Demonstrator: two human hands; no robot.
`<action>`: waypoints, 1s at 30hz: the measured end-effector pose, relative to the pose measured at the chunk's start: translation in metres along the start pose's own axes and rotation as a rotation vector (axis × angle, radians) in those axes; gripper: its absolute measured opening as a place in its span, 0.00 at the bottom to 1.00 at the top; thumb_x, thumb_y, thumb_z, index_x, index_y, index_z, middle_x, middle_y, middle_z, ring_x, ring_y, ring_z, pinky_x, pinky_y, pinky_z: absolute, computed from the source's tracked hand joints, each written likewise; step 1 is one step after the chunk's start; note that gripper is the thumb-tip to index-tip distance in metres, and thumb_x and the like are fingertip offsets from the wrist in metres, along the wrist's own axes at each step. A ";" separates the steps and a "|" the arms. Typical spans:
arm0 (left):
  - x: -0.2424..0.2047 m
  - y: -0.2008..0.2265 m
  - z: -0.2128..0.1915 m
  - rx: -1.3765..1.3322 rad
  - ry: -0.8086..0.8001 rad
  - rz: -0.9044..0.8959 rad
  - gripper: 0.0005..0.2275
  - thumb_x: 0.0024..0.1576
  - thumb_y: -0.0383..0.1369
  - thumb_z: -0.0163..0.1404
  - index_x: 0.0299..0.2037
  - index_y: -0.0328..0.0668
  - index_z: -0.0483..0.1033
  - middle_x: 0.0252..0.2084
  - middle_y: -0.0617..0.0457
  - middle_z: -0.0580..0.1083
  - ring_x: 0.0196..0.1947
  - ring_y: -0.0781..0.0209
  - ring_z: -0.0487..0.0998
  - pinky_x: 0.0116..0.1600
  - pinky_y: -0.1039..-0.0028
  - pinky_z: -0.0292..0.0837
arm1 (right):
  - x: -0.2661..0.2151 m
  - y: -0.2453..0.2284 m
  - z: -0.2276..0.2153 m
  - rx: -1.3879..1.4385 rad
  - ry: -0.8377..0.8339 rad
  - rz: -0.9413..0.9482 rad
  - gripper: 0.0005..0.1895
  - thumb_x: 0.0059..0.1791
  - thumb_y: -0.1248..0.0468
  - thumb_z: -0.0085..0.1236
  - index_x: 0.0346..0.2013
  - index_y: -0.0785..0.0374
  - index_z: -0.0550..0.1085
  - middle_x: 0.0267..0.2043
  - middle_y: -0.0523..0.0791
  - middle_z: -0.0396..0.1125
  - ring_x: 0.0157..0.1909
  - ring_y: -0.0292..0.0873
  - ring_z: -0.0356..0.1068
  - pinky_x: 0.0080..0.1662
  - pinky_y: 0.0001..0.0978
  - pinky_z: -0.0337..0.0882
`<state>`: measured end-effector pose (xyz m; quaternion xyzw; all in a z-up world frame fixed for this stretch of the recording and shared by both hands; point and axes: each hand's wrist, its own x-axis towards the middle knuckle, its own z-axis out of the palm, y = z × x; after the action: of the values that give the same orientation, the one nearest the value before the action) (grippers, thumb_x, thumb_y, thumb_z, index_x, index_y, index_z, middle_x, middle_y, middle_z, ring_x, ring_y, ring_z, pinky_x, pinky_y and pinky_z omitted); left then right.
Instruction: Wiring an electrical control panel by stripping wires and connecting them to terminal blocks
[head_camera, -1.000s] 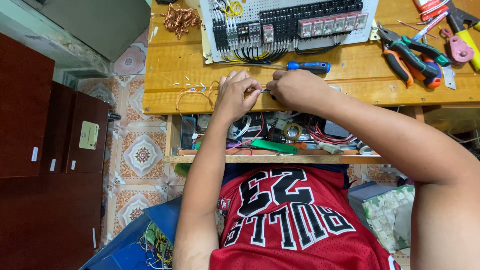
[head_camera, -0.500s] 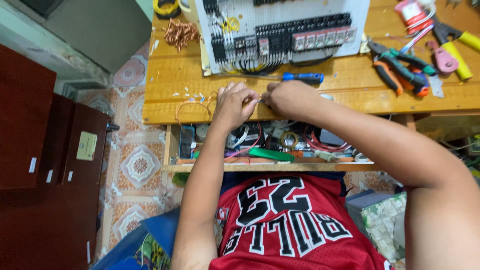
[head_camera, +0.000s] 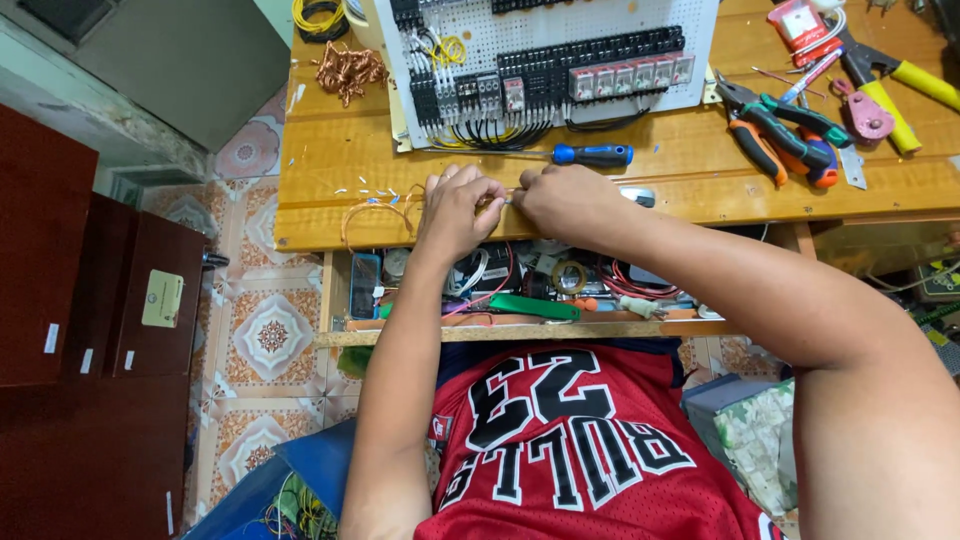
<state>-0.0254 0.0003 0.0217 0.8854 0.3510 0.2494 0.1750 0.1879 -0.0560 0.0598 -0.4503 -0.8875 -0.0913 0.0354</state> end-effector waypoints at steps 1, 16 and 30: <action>0.000 -0.002 0.001 0.000 0.001 -0.004 0.05 0.57 0.42 0.55 0.37 0.58 0.79 0.32 0.58 0.68 0.41 0.54 0.71 0.49 0.63 0.62 | -0.001 0.002 0.001 0.002 -0.001 -0.004 0.06 0.45 0.65 0.52 0.24 0.57 0.75 0.28 0.43 0.67 0.27 0.51 0.74 0.24 0.42 0.74; 0.001 -0.002 -0.001 -0.017 -0.001 0.031 0.04 0.58 0.40 0.54 0.37 0.56 0.77 0.32 0.57 0.67 0.40 0.53 0.70 0.46 0.62 0.62 | 0.003 0.022 0.021 0.140 -0.100 0.025 0.06 0.50 0.61 0.50 0.31 0.53 0.76 0.33 0.41 0.67 0.31 0.53 0.76 0.29 0.47 0.77; 0.001 -0.005 0.000 -0.019 -0.005 0.044 0.04 0.59 0.41 0.53 0.38 0.57 0.76 0.32 0.59 0.66 0.40 0.54 0.70 0.47 0.64 0.61 | 0.002 0.015 0.011 0.086 -0.118 0.031 0.07 0.51 0.60 0.52 0.33 0.54 0.77 0.34 0.43 0.68 0.33 0.53 0.76 0.28 0.46 0.77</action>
<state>-0.0273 0.0043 0.0196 0.8919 0.3286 0.2541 0.1786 0.1994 -0.0434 0.0515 -0.4668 -0.8840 -0.0258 0.0039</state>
